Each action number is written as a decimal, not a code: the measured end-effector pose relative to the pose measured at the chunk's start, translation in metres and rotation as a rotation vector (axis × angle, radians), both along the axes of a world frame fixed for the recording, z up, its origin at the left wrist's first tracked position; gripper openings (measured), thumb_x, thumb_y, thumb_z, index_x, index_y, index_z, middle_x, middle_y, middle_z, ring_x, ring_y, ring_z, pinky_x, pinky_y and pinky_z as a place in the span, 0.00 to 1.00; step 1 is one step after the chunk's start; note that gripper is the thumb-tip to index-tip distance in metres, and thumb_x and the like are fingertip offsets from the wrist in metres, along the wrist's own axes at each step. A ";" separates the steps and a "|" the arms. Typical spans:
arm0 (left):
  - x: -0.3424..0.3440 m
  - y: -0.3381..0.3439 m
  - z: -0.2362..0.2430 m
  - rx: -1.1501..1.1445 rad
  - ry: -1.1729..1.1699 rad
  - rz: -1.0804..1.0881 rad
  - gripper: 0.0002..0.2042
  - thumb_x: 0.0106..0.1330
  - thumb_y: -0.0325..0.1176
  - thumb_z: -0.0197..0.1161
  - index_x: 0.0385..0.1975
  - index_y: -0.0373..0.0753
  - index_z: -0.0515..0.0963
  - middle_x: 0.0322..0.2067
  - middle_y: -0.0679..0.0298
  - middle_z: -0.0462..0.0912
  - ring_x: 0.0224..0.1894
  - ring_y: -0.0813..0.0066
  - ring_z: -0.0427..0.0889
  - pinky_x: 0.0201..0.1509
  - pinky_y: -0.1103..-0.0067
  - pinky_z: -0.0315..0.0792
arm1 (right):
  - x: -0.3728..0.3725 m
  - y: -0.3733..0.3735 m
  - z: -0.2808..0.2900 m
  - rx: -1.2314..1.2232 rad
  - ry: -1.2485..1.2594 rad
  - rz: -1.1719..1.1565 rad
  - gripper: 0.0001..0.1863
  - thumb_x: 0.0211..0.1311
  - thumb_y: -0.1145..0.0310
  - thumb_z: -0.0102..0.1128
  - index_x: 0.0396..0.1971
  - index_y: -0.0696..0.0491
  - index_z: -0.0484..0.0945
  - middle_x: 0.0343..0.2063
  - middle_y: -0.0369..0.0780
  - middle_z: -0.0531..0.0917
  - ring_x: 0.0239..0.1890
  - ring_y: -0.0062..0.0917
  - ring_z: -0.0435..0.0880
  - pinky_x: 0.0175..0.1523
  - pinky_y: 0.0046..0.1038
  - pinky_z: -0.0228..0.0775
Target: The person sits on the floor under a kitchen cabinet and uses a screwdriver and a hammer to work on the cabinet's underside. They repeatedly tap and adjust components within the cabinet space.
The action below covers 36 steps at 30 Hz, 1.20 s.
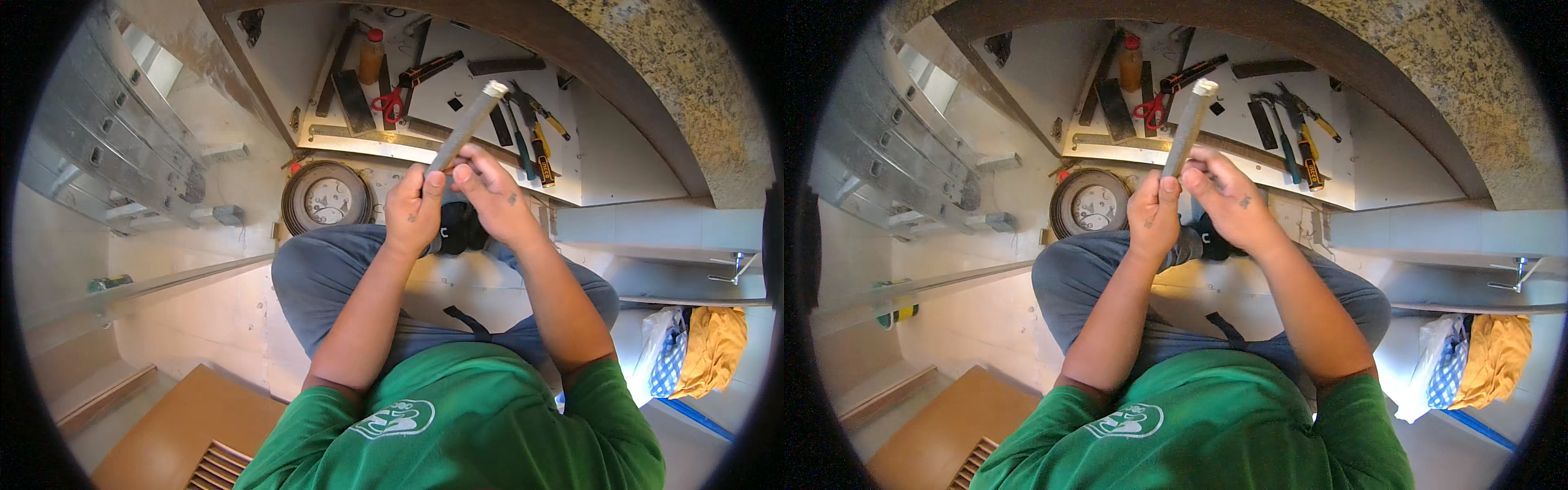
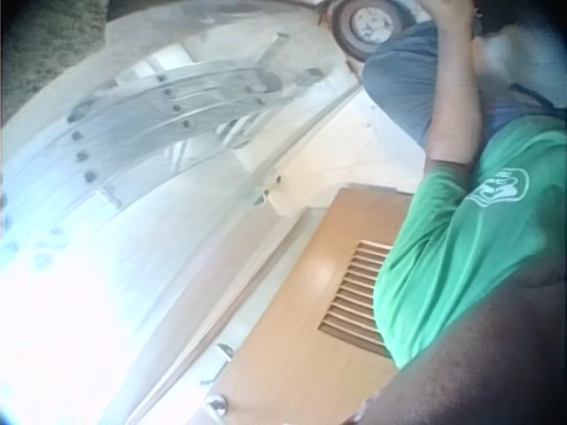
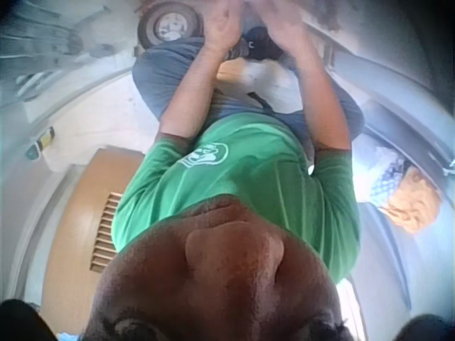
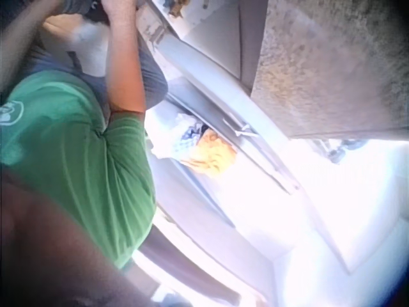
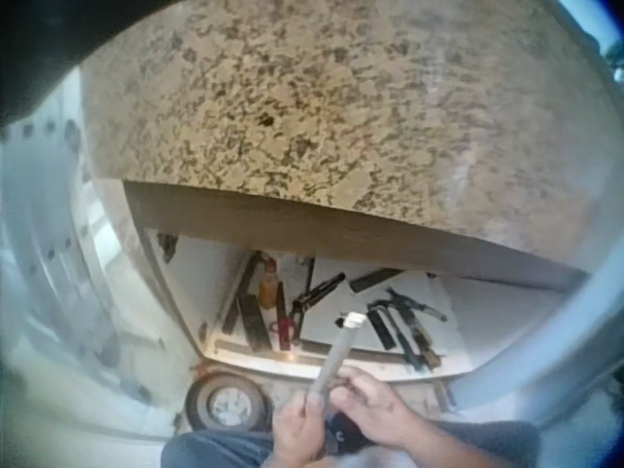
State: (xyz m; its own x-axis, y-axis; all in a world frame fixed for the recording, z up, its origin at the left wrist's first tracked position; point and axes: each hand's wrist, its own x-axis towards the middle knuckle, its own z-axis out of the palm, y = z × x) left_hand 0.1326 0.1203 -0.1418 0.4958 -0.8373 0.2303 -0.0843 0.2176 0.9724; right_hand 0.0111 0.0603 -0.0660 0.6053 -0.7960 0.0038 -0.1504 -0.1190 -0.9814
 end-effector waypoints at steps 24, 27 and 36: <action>0.086 -0.129 0.044 -0.337 -0.510 0.064 0.20 0.60 0.50 0.68 0.21 0.37 0.76 0.17 0.55 0.74 0.20 0.52 0.75 0.21 0.69 0.67 | 0.056 -0.072 0.042 -0.339 -0.143 -0.248 0.16 0.67 0.60 0.63 0.40 0.60 0.80 0.34 0.37 0.83 0.36 0.18 0.79 0.44 0.21 0.72; 0.094 -0.134 0.045 -0.360 -0.535 0.092 0.19 0.59 0.49 0.68 0.21 0.38 0.77 0.18 0.55 0.75 0.21 0.52 0.76 0.23 0.67 0.68 | 0.059 -0.074 0.045 -0.327 -0.118 -0.256 0.16 0.67 0.60 0.64 0.41 0.60 0.80 0.33 0.37 0.83 0.35 0.18 0.79 0.43 0.21 0.72; 0.072 -0.117 0.046 -0.439 -0.585 0.212 0.14 0.58 0.42 0.69 0.35 0.39 0.80 0.34 0.56 0.80 0.36 0.52 0.78 0.43 0.64 0.69 | 0.055 -0.066 0.045 -0.387 0.005 -0.272 0.14 0.69 0.61 0.60 0.38 0.59 0.81 0.32 0.41 0.84 0.33 0.22 0.81 0.41 0.25 0.72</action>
State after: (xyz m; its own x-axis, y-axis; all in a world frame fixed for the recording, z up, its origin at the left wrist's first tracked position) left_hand 0.2048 0.0037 -0.0962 0.3303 -0.5085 0.7952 -0.6425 0.4960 0.5841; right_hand 0.0658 -0.0053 -0.0205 0.3755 -0.8665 0.3289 -0.2314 -0.4312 -0.8721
